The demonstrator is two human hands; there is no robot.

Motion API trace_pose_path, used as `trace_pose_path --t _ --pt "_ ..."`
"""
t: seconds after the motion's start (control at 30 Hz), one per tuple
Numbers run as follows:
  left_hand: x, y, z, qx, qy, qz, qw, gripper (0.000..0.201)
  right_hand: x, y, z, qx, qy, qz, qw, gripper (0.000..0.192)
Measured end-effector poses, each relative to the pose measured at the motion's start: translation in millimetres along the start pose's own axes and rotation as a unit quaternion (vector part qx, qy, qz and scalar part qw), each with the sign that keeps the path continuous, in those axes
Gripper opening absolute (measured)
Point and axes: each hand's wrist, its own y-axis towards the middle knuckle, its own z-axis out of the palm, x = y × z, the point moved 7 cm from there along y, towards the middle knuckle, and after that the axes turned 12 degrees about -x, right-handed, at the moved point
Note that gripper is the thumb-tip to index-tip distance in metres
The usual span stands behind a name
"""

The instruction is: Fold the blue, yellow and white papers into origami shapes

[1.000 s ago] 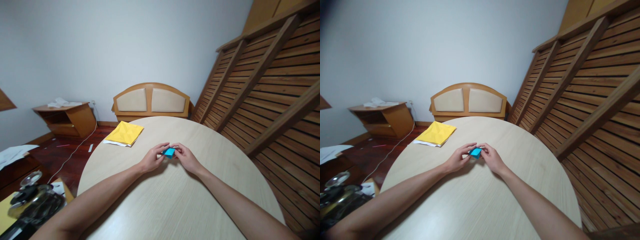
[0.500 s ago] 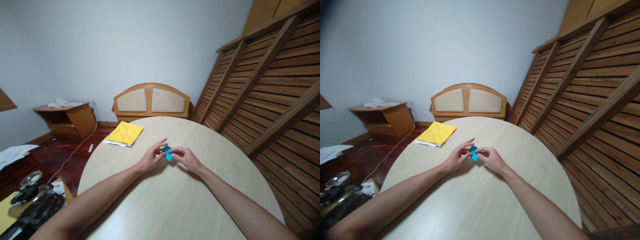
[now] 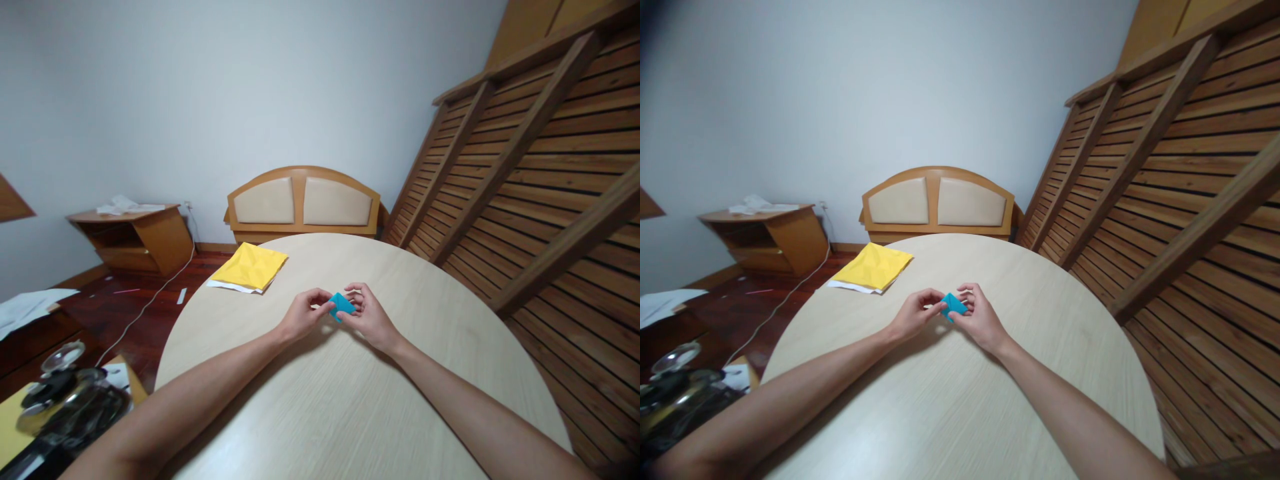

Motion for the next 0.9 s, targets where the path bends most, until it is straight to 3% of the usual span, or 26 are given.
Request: trace_pose_path --t 0.2,0.47,0.7,0.9 --pt "0.8 0.2 -0.5 -0.009 -0.024 -0.018 1.000 0.036 -3.9 -3.4 6.7 0.045 0.022 0.026 0.998 0.053" --pt "2.9 -2.1 2.1 -0.004 -0.015 -0.021 1.000 0.036 -5.3 -5.6 9.7 0.067 0.004 0.021 0.998 0.046" --pt "4.6 -1.3 -0.1 -0.019 -0.013 -0.024 0.999 0.038 -8.6 -6.3 11.2 0.076 0.019 0.041 0.996 0.053" --pt "3.3 -4.5 4.8 0.015 0.003 -0.015 1.000 0.033 -7.7 -9.1 11.8 0.086 -0.016 0.030 0.996 0.048"
